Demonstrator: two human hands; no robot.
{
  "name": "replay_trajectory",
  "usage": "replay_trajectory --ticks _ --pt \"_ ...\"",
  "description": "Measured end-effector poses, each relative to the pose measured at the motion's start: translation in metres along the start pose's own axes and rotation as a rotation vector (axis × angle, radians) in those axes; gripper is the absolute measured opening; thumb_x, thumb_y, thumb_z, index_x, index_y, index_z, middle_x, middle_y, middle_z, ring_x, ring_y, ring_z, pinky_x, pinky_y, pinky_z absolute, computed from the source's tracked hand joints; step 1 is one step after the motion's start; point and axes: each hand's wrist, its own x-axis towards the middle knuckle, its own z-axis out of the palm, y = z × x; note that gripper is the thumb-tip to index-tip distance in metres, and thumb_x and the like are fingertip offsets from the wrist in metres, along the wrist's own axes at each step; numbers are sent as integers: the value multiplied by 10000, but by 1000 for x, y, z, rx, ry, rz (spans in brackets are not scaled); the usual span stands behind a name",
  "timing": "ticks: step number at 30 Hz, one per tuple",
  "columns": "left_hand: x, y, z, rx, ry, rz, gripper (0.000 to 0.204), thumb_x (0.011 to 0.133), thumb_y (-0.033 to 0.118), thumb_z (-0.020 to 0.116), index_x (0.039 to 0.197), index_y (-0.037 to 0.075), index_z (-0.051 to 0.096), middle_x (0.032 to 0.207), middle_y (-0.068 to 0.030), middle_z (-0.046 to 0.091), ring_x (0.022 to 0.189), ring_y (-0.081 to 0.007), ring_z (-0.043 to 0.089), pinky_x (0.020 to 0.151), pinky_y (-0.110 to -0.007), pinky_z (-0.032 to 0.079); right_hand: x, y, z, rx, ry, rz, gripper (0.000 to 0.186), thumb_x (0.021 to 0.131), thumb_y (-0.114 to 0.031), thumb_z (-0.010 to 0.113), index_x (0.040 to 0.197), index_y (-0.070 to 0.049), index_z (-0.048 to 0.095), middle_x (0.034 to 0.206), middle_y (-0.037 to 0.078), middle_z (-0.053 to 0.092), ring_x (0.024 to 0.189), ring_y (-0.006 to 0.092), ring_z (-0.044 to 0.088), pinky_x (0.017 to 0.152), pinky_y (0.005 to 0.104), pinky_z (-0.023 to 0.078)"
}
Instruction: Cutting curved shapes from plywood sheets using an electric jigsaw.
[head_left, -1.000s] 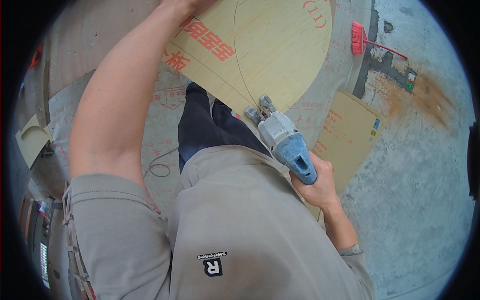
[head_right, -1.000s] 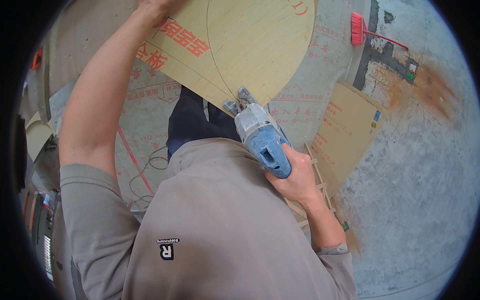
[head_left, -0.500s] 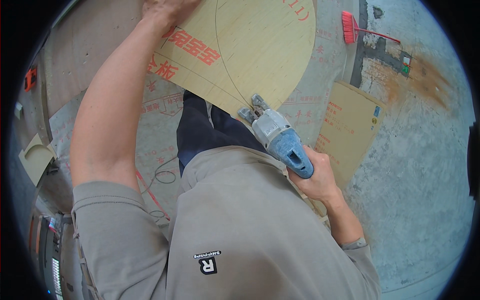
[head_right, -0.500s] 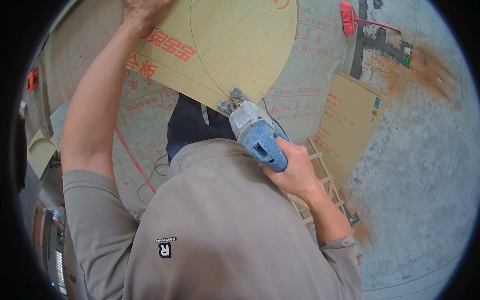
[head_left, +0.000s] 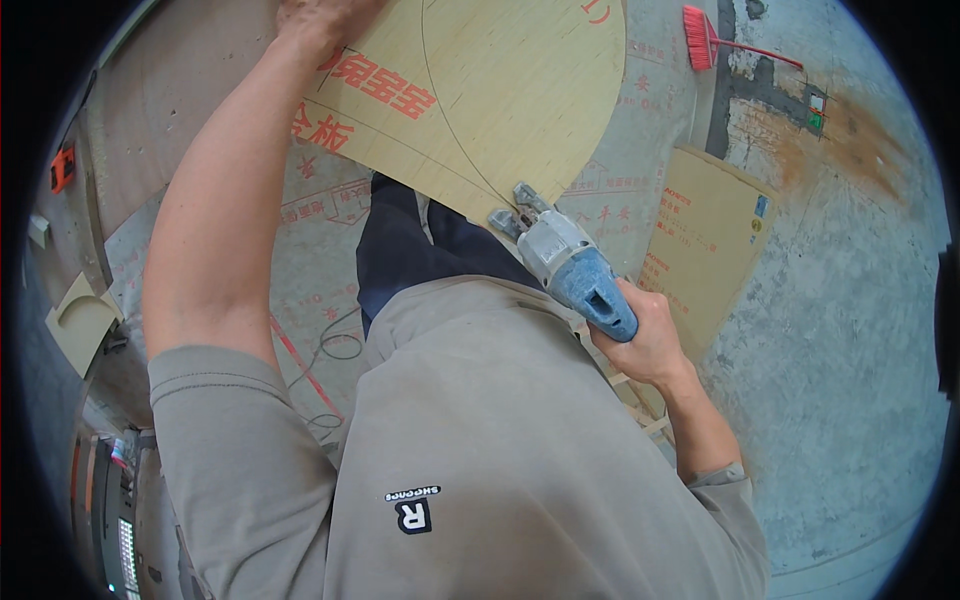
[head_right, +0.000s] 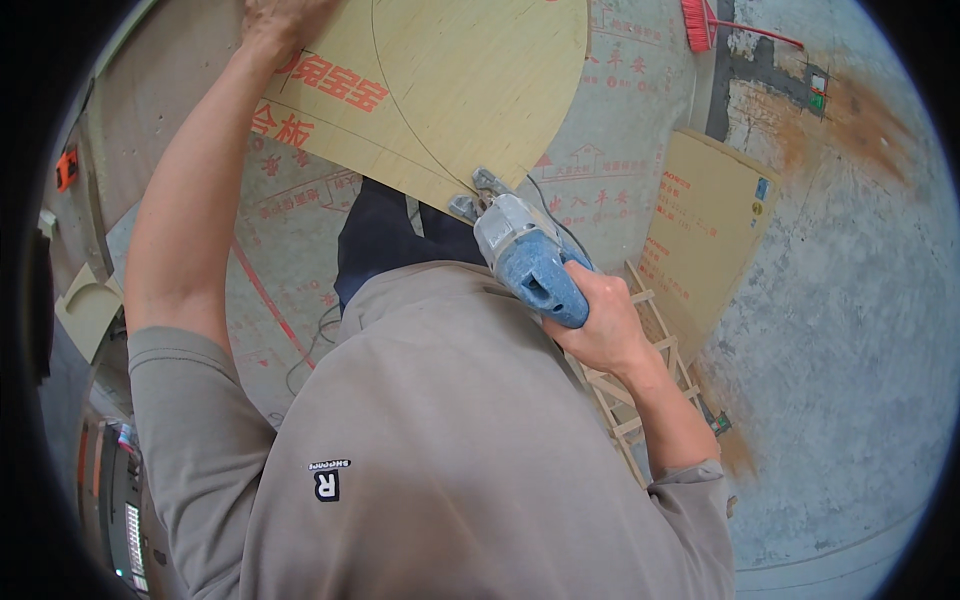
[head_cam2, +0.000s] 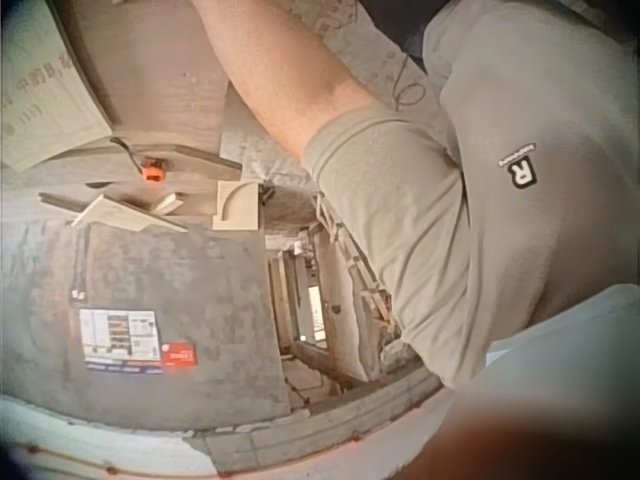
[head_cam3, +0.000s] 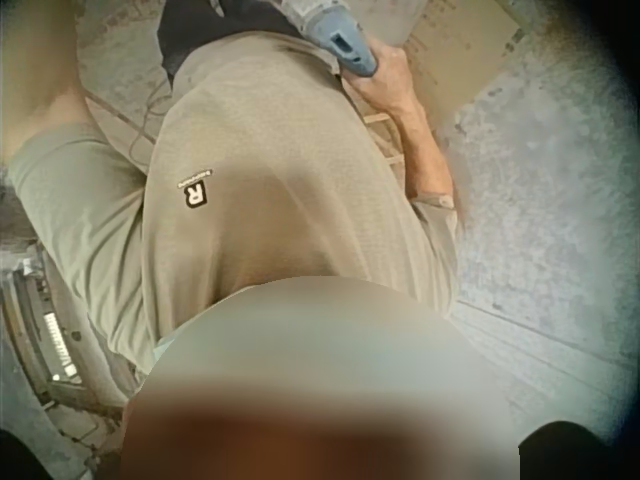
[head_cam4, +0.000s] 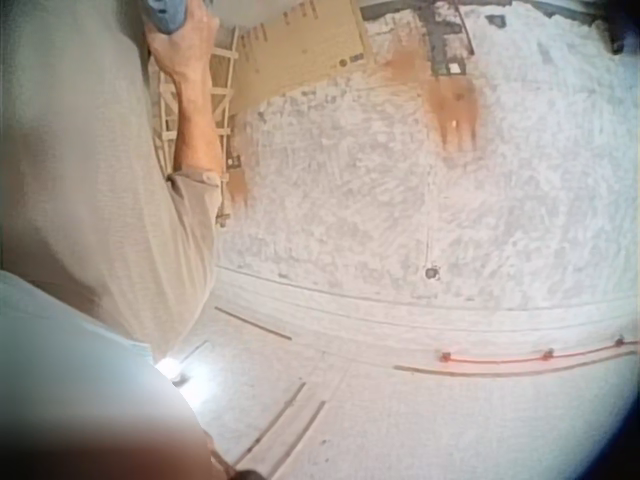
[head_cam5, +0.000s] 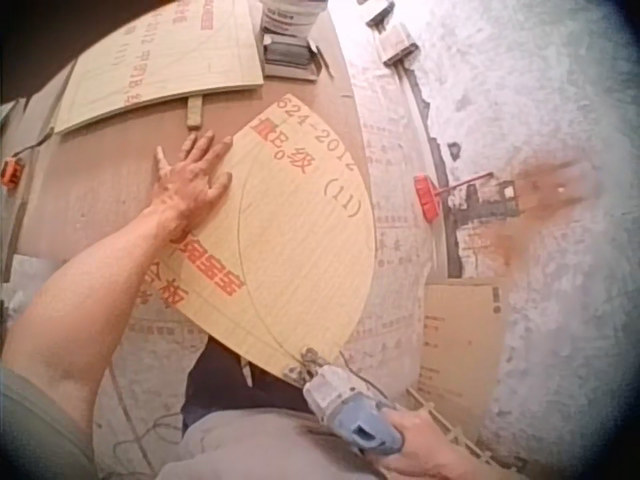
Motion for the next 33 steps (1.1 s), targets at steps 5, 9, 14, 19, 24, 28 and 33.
replay_trajectory --ticks 5,9,14,19,24,28,33 --pt "0 0 2 -2 13 2 679 991 495 466 1619 285 318 1714 -57 238 1590 -260 180 1221 -729 66 1 -2 5 13 23 -16 221 753 -100 747 925 -41 622 852 208 679 814 444 665 711 456 538" --pt "-1 1 -1 -11 7 -4 681 986 490 471 1618 288 318 1714 -56 240 1589 -268 186 1217 -733 64 2 -5 4 35 27 -5 204 761 -102 745 903 -39 613 827 207 674 780 441 660 688 447 534" --pt "2 0 1 -17 18 1 688 979 494 479 1617 294 319 1713 -55 245 1589 -266 186 1210 -744 56 0 -3 5 20 20 -28 183 783 -58 732 937 -19 640 803 160 677 698 318 672 691 372 528" --pt "1 -1 0 -15 17 6 685 983 503 474 1617 296 319 1715 -53 238 1590 -257 180 1209 -747 50 4 -8 4 46 31 -24 207 758 -102 745 901 -39 610 813 210 667 762 447 651 680 441 531" --pt "-1 1 -2 -16 2 3 677 992 497 463 1620 299 306 1718 -48 226 1592 -253 174 1215 -738 52 5 -10 3 36 21 -29 222 748 -99 746 905 -34 604 816 213 659 767 449 645 679 439 528" --pt "-2 3 -6 -11 -9 -2 668 999 491 456 1620 300 304 1718 -49 227 1591 -249 177 1221 -727 64 5 -12 3 35 21 -33 224 743 -94 747 903 -33 603 811 209 655 759 446 642 676 437 526" --pt "-4 3 -8 -7 -3 -2 665 1001 484 458 1620 293 307 1716 -53 233 1589 -253 184 1224 -721 75 5 -14 3 23 38 -57 170 776 -50 735 912 -18 639 753 127 658 625 246 607 665 339 515"
